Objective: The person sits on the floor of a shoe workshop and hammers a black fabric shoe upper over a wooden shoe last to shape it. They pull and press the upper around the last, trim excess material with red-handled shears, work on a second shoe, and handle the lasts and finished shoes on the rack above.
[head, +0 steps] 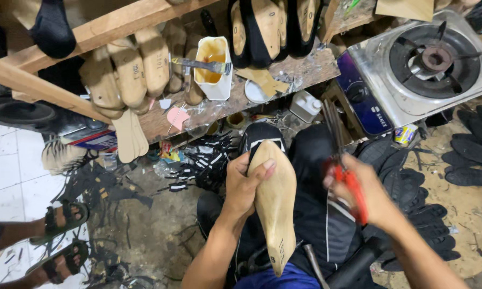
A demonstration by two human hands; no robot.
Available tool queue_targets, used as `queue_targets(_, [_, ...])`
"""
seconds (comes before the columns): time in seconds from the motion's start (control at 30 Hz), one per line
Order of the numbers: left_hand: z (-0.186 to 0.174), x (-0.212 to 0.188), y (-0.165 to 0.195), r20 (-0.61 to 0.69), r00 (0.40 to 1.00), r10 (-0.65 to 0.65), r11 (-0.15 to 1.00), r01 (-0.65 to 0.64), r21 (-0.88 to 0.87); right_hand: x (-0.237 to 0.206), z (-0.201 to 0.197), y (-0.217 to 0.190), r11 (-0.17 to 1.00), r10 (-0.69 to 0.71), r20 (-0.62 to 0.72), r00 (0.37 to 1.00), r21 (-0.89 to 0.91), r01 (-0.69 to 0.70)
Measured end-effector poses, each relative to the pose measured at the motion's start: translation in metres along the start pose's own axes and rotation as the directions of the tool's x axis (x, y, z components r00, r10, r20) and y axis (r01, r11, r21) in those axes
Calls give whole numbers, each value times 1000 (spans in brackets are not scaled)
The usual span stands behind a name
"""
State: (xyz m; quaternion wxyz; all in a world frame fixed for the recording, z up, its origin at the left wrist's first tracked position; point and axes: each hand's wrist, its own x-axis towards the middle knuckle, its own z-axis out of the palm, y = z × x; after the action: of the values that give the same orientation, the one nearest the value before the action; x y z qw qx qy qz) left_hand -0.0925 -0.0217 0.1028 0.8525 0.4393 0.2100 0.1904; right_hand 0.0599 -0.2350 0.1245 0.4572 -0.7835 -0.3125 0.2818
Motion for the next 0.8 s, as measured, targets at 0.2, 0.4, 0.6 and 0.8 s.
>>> queue_targets(0.2, [5, -10, 12, 94, 996, 7, 1000, -6, -12, -25, 37, -42, 961, -90, 113, 989, -251, 117])
queue_targets(0.4, [12, -26, 19, 186, 982, -6, 999, 0, 37, -19, 42, -34, 961, -215, 72, 974, -164, 224])
queue_targets(0.6, [10, -31, 22, 183, 983, -3, 995, -16, 99, -17, 48, -17, 950, -256, 41, 966, -173, 259])
queue_targets(0.8, [8, -32, 21, 192, 981, 3, 995, -22, 96, -23, 45, -30, 956, -284, 176, 943, -31, 293])
